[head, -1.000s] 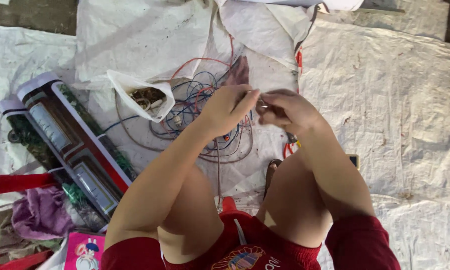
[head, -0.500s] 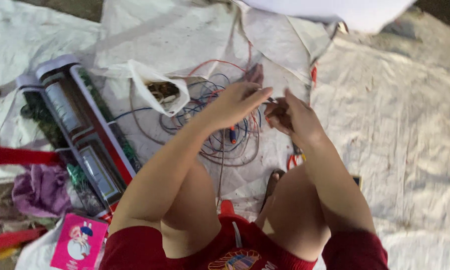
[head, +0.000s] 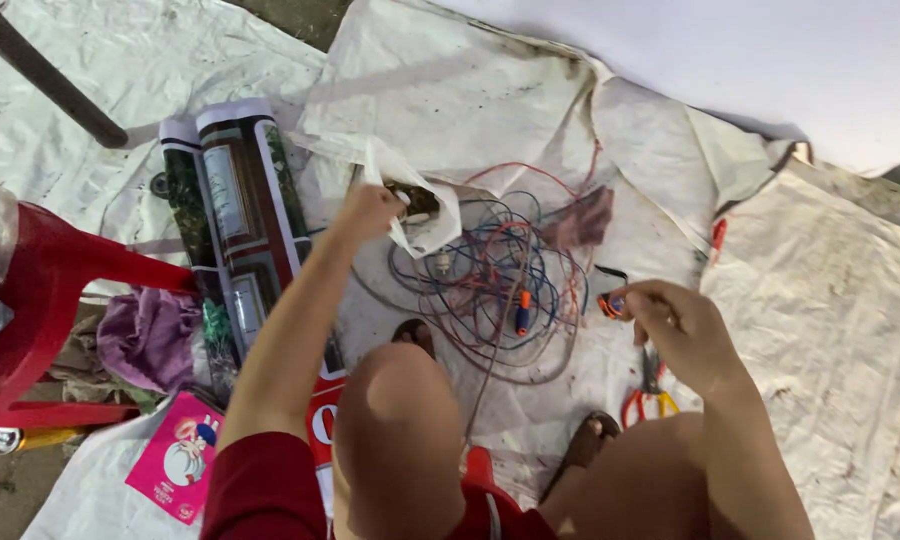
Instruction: Repairing electronic components by unscrewing parts and cutting wires
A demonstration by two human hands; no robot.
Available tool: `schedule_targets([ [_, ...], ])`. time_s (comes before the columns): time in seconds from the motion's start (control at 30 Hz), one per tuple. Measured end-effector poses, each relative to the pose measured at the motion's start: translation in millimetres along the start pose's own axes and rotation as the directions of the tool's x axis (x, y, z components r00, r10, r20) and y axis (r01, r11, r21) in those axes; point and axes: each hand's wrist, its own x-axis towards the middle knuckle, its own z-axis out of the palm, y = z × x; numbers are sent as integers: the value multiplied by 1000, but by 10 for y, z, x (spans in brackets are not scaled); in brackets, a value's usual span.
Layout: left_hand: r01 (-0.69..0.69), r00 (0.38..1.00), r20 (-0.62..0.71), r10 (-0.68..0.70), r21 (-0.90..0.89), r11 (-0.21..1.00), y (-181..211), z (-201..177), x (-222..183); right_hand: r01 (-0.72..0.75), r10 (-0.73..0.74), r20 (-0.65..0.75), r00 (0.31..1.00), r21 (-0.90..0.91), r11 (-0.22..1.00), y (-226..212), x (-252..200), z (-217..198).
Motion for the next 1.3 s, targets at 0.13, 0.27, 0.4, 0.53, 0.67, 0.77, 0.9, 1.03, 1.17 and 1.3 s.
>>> schedule_targets([
  [0.13,587,783,488,-387,-786,196,414,-200,92,-35,40,87,995,-56,998,-151,105,168],
  [0.27,553,828,416,-375,-714,429,566,-21,477,51,-20,144,989,-216,975,-221,261,213],
  [0.4,524,850,127,-511,-301,797,848,488,757,-86,134,153,979,-285,955,-245,471,214],
  [0.53,535,760,491,-425,-104,838,787,355,832,-130,192,167,967,-324,937,-149,646,199],
  [0.67,606,585,621,-522,94,790,557,290,797,-134,214,194,957,-361,923,-178,724,191],
  [0.77,764,178,734,-655,-522,-378,346,236,636,-102,203,227,953,-392,915,-156,699,146],
  [0.9,583,536,721,-439,59,810,154,128,415,-114,218,208,954,-423,899,-218,616,81],
  [1.03,99,918,397,-3,-222,970,275,-336,38,-33,140,219,966,-429,902,-118,500,32],
  [1.17,-211,918,371,137,167,963,271,112,-89,10,116,258,959,-439,898,-188,466,24],
  [1.3,223,859,439,-262,139,965,-626,126,-351,3,97,217,971,-420,908,-146,382,21],
])
